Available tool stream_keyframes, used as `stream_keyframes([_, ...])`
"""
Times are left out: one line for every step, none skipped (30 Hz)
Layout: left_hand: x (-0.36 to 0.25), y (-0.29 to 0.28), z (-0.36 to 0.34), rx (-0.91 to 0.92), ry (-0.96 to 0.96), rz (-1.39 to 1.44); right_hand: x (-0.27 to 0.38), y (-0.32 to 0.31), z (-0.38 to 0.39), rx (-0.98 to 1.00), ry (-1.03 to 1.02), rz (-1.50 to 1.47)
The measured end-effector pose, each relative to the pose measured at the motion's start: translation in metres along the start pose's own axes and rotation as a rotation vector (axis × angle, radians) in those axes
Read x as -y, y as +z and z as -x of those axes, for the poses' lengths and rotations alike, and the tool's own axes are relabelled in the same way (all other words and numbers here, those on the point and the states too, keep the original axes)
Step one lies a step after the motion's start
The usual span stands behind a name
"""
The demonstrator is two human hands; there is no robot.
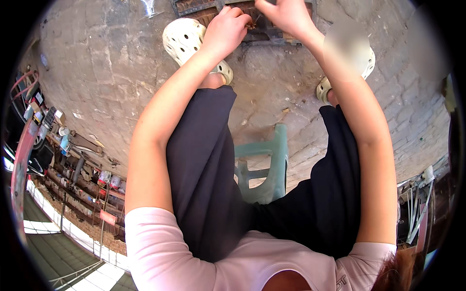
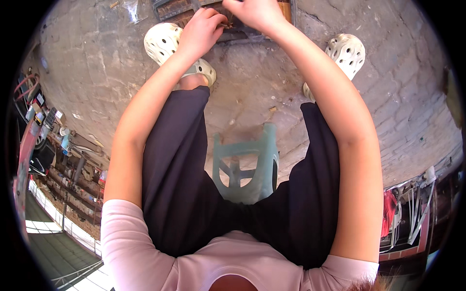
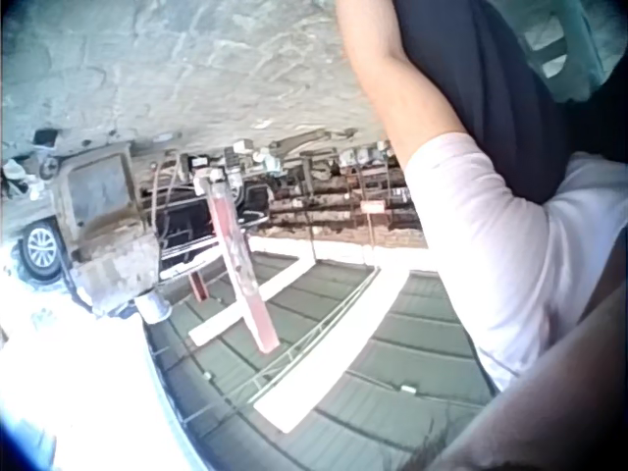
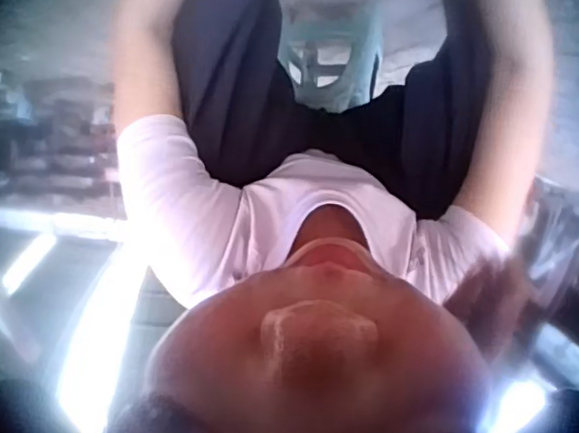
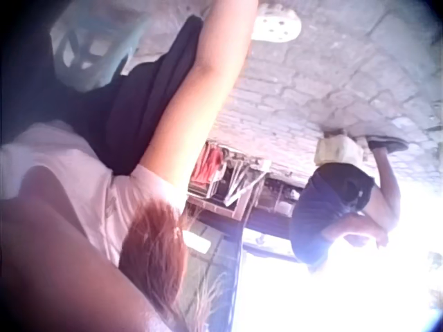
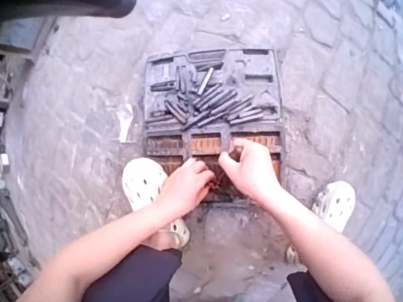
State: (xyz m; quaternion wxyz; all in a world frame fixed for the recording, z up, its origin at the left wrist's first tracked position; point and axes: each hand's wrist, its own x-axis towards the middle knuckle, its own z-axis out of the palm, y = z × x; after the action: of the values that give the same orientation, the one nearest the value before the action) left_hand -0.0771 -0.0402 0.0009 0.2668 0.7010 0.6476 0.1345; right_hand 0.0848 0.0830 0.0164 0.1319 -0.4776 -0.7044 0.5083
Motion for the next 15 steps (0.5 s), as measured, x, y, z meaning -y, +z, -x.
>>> stream_keyframes([-0.001,0.002,0.001,-0.015,0.021,0.002,-0.015,-0.005,0.002,0.029,0.296,-0.145])
stream_keyframes([-0.001,0.004,0.001,-0.014,0.012,0.009,-0.027,-0.009,0.010,0.022,0.465,-0.260])
stream_keyframes([0.002,0.004,0.001,-0.014,0.017,0.013,-0.033,-0.007,0.016,0.012,0.626,-0.383])
stream_keyframes([0.005,0.004,0.001,-0.014,0.022,0.017,-0.040,-0.004,0.020,-0.042,0.629,-0.434])
stream_keyframes([0.006,0.002,0.003,-0.004,0.024,0.025,-0.038,-0.001,0.028,-0.094,0.641,-0.487])
stream_keyframes([0.008,0.001,0.002,0.023,0.019,0.037,-0.038,-0.004,0.033,-0.042,0.542,-0.507])
stream_keyframes([0.007,0.003,0.002,0.021,0.032,0.042,-0.038,-0.005,0.035,-0.003,0.433,-0.366])
stream_keyframes([0.009,0.000,0.003,0.016,0.039,0.031,-0.018,-0.007,0.034,0.048,0.125,-0.126])
stream_keyframes([0.007,0.001,0.006,0.017,0.044,0.025,-0.005,-0.010,0.036,0.095,-0.176,0.115])
stream_keyframes([0.010,0.002,0.002,0.013,0.058,0.010,-0.004,-0.007,0.035,0.086,-0.458,0.145])
stream_keyframes([0.009,0.000,-0.003,0.003,0.059,0.027,0.005,-0.010,0.035,0.123,-0.567,0.295])
stream_keyframes([0.010,0.000,0.000,0.023,0.045,0.033,0.008,-0.008,0.041,0.129,-0.589,0.320])
stream_keyframes([0.009,-0.001,0.003,0.043,0.032,0.037,0.010,-0.004,0.048,0.136,-0.613,0.345])
stream_keyframes([0.009,-0.001,0.002,0.041,0.039,0.009,0.006,-0.003,0.048,0.080,-0.473,0.284])
stream_keyframes([0.008,-0.001,0.001,0.039,0.045,-0.020,-0.001,-0.001,0.048,0.026,-0.334,0.220])
